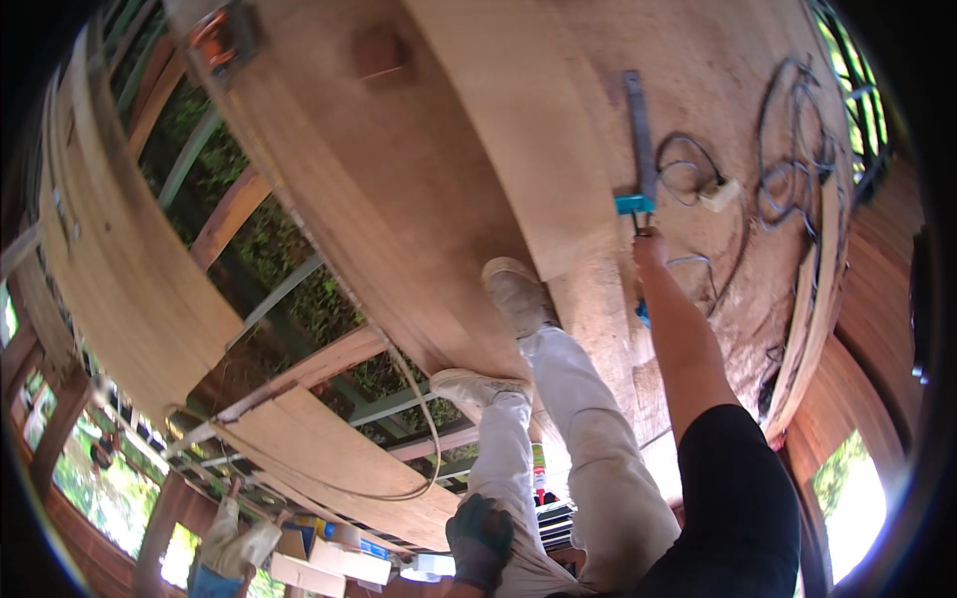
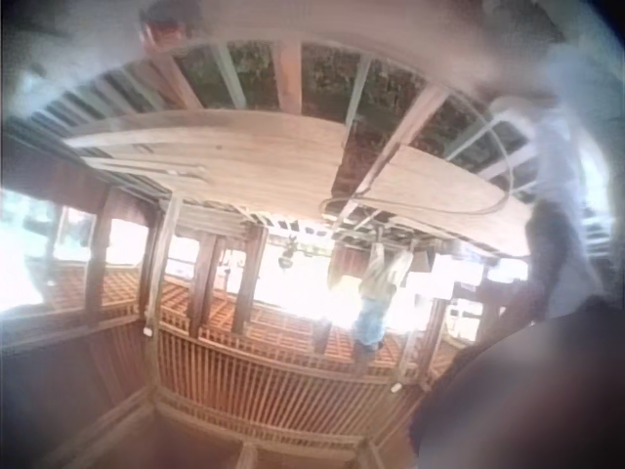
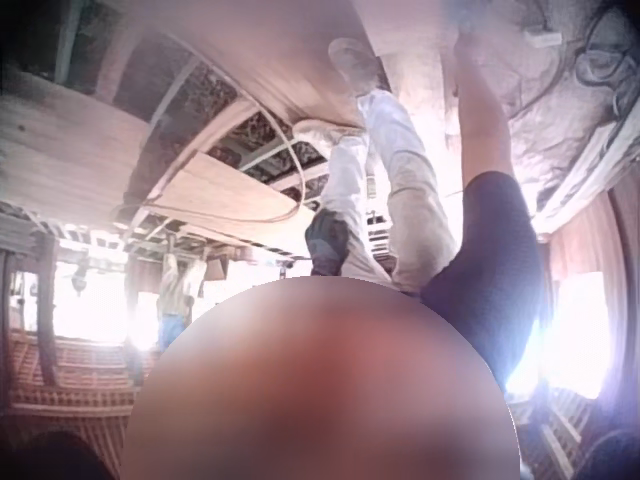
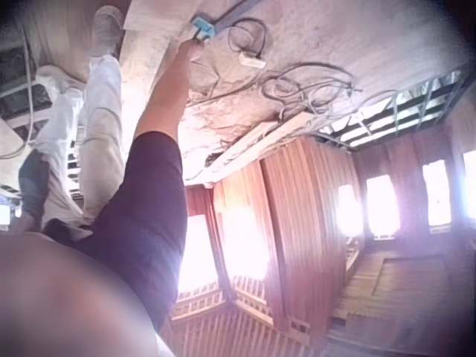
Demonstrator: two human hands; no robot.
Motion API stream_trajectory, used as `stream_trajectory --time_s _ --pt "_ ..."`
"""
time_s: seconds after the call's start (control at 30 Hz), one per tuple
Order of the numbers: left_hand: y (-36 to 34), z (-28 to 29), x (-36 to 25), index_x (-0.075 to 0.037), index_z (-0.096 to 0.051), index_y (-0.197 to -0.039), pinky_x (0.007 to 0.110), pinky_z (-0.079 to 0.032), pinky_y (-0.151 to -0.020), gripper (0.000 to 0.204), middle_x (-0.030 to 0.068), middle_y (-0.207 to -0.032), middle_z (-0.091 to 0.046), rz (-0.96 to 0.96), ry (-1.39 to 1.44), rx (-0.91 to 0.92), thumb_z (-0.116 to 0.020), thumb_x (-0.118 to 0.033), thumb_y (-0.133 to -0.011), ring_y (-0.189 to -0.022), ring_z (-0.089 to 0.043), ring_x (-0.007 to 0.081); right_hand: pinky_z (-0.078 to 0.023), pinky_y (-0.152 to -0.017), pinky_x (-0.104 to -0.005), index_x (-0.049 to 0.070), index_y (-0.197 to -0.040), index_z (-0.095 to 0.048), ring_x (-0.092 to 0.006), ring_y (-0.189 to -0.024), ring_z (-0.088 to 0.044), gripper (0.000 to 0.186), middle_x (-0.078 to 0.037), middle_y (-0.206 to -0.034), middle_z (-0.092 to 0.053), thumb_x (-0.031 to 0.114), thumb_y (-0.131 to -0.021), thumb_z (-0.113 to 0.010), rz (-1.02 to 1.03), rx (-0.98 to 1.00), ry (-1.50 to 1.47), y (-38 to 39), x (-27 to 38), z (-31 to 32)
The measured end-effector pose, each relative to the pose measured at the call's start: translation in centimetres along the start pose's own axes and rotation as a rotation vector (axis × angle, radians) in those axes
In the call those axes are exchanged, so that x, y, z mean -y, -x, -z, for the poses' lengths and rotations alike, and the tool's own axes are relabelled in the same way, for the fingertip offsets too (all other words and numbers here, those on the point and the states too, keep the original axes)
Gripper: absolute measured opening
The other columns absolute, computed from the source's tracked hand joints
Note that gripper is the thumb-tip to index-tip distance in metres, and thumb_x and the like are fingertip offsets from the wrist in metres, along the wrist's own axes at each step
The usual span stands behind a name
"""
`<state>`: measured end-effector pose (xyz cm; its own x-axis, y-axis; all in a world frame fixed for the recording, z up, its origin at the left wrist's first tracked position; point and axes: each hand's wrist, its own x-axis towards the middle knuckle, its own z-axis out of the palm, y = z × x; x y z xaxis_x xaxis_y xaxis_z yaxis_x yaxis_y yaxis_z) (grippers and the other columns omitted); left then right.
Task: The person installs wooden floorboards on a partially completed floor. They measure and mark boards with a square and pencil, fit boards into gaps, and use a nail gun to fasten them. Another worker is visible nearby.
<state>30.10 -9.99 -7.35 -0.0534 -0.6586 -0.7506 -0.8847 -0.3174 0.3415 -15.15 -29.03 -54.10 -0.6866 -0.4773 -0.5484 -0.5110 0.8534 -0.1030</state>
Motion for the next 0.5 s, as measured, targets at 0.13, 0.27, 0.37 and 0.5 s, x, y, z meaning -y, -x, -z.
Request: stream_trajectory --time_s 0.13,0.27,0.37,0.5 --pt "1.3 -1.1 0.2 -0.01 -0.068 -0.098 0.044 -0.043 -0.085 0.026 0.0105 -0.106 -0.067 0.094 0.029 -0.035 -0.068 -0.029 -0.08 -0.105 -0.061 0.029 -0.052 -0.076 -0.0503 0.015 -0.107 -0.067 -0.0405 -0.091 -0.066 0.025 -0.019 -0.098 -0.069 0.022 -0.088 -0.052 0.269 -0.16 0.029 0.4 5.8 0.3" --pt "0.4 0.6 0.6 -0.012 -0.068 -0.101 0.044 -0.042 -0.087 0.028 0.0089 -0.111 -0.066 0.157 0.073 0.035 -0.069 -0.03 -0.079 -0.104 -0.06 0.028 -0.051 -0.079 -0.0505 0.016 -0.109 -0.066 -0.0397 -0.093 -0.065 0.028 -0.018 -0.099 -0.069 0.02 -0.085 -0.054 0.388 -0.212 0.026 -3.1 9.1 1.5" --pt "-0.2 1.6 0.9 -0.013 -0.067 -0.102 0.045 -0.041 -0.087 0.028 0.0077 -0.112 -0.065 0.179 0.104 0.049 -0.068 -0.03 -0.079 -0.105 -0.06 0.0281 -0.051 -0.082 -0.0482 0.016 -0.112 -0.065 -0.038 -0.097 -0.065 0.029 -0.016 -0.102 -0.069 0.018 -0.084 -0.055 0.396 -0.247 0.104 -4.6 11.8 2.7" --pt "0.0 2.9 0.4 -0.014 -0.066 -0.102 0.046 -0.04 -0.087 0.029 0.0069 -0.112 -0.064 0.174 0.09 0.005 -0.067 -0.031 -0.079 -0.107 -0.058 0.028 -0.051 -0.083 -0.0467 0.016 -0.114 -0.064 -0.0367 -0.098 -0.065 0.031 -0.014 -0.105 -0.07 0.018 -0.084 -0.056 0.434 -0.219 0.214 -3.4 14.8 2.7"
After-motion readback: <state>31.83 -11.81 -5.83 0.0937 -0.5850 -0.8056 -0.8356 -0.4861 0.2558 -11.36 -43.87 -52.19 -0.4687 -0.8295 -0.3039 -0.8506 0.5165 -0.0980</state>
